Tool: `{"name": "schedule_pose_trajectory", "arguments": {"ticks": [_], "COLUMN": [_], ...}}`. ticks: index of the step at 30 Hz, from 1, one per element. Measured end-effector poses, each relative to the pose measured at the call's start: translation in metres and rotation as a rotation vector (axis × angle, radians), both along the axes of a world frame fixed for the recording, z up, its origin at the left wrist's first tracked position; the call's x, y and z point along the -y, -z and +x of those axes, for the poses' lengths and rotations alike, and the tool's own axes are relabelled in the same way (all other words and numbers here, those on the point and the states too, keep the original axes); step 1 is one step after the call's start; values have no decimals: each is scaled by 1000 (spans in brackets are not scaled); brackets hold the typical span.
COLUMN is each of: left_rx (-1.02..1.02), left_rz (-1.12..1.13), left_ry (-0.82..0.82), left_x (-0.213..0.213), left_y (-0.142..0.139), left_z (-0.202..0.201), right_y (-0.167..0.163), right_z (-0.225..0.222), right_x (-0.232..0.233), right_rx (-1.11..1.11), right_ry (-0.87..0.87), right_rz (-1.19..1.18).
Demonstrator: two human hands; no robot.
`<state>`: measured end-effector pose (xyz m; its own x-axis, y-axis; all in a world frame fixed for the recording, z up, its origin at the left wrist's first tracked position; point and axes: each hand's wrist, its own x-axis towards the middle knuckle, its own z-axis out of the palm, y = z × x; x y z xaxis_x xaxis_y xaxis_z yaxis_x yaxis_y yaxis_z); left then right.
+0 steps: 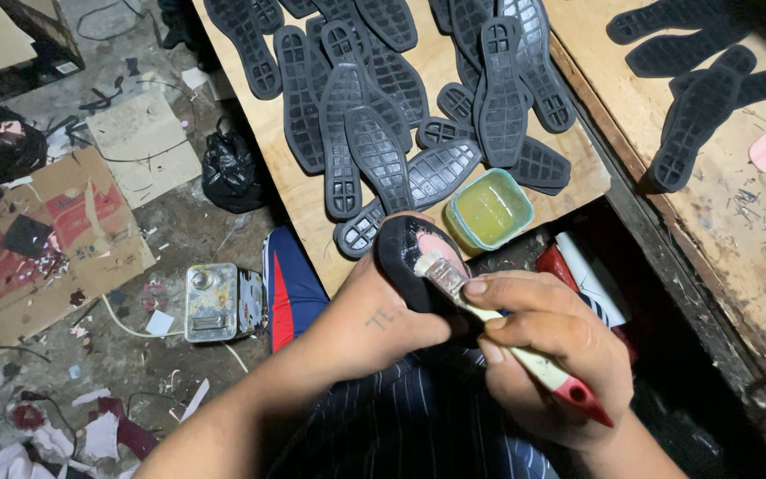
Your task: The person holds a sandal-style shoe in one hand and uses a brush to apply yellowish glue from a small container onto the sole edge and upper of the shoe, rotating the shoe to coat different areas. At the end they hold up the shoe showing the pink sole fully coated with glue.
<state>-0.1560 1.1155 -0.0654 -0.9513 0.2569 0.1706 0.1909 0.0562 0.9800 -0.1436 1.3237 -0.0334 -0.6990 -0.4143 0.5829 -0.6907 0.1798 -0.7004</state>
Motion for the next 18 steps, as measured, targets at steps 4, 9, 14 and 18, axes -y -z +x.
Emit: {"name": "schedule_pose_trajectory", "arguments": {"ticks": [4, 9, 14, 18], "left_rx": [133, 132, 162, 137], "left_rz": [56, 107, 180, 127], "left_ry": [45, 88, 122, 106], "left_x": [1, 2, 1, 1], "left_y": [0, -3, -4, -5], "left_z": [-2, -4, -4, -5], "right_y": [-1, 2, 5, 6], "right_z": [1, -1, -2, -2], "right_x": [-6, -9, -9, -10], "right_rx": [35, 63, 98, 103], "right_ry": [19, 47, -1, 4], "right_rz": [33, -38, -47, -49]}}
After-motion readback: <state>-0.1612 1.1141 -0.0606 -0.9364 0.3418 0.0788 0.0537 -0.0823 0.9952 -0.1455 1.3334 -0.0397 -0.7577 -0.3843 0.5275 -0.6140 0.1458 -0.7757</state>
